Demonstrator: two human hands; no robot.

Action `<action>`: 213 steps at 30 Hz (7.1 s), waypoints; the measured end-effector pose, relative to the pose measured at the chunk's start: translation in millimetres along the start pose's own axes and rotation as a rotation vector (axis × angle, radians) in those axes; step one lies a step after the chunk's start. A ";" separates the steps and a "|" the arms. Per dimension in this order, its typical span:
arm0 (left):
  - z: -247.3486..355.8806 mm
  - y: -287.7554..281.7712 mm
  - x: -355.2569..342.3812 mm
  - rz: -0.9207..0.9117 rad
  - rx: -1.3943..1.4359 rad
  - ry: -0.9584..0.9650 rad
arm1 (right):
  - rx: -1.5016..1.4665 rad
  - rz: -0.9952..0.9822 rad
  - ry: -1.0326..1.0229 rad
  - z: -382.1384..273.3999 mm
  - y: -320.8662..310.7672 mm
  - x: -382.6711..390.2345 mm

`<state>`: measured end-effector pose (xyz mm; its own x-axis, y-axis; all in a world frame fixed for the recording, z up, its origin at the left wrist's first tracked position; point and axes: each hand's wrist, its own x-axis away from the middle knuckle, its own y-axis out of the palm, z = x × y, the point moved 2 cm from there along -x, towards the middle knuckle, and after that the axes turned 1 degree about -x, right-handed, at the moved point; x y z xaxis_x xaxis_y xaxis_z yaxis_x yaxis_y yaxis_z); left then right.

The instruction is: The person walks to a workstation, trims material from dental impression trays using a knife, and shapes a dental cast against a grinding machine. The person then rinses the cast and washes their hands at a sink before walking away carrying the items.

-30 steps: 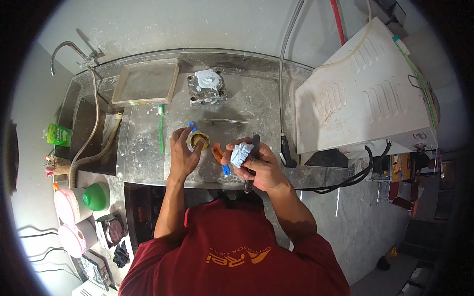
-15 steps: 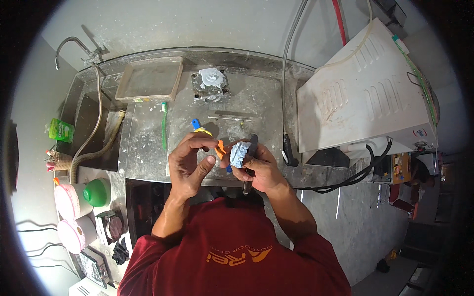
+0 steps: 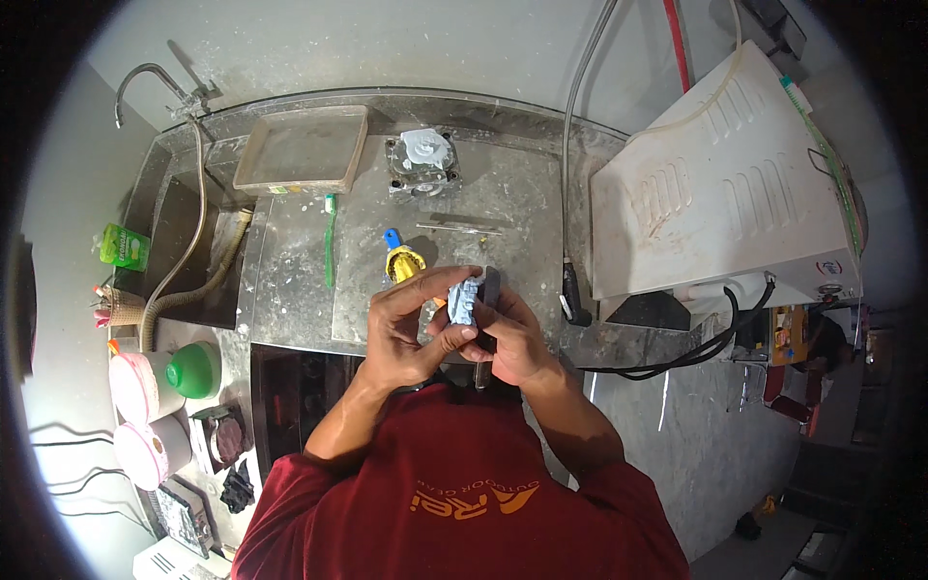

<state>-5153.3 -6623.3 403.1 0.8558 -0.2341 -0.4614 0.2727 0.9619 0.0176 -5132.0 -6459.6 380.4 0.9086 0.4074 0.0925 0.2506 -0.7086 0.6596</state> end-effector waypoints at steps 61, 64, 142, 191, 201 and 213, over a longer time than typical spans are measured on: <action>-10.3 11.1 22.8 0.215 0.170 -0.114 | 1.850 0.100 -0.266 -71.0 59.2 20.7; -14.7 12.0 24.5 0.198 0.245 -0.159 | 1.819 0.121 -0.264 -72.9 61.3 21.8; -68.4 -76.8 113.6 0.778 0.933 -0.762 | 1.668 0.616 -0.327 19.4 -188.9 -30.5; -80.7 -74.5 128.8 0.699 1.015 -0.687 | 0.638 0.316 0.120 56.5 -77.2 -44.5; -65.6 -68.4 118.4 0.601 1.059 -0.617 | 0.842 0.283 0.093 56.1 -62.5 -47.9; -46.0 -69.4 121.7 0.634 0.808 -0.519 | 0.727 0.247 0.087 61.5 -56.7 -53.6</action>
<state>-5088.4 -6712.1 304.9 0.9666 0.0496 0.2515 -0.2301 0.6002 0.7661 -5174.4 -6476.6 292.2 0.9448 0.2104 0.2513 0.2274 -0.9730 -0.0403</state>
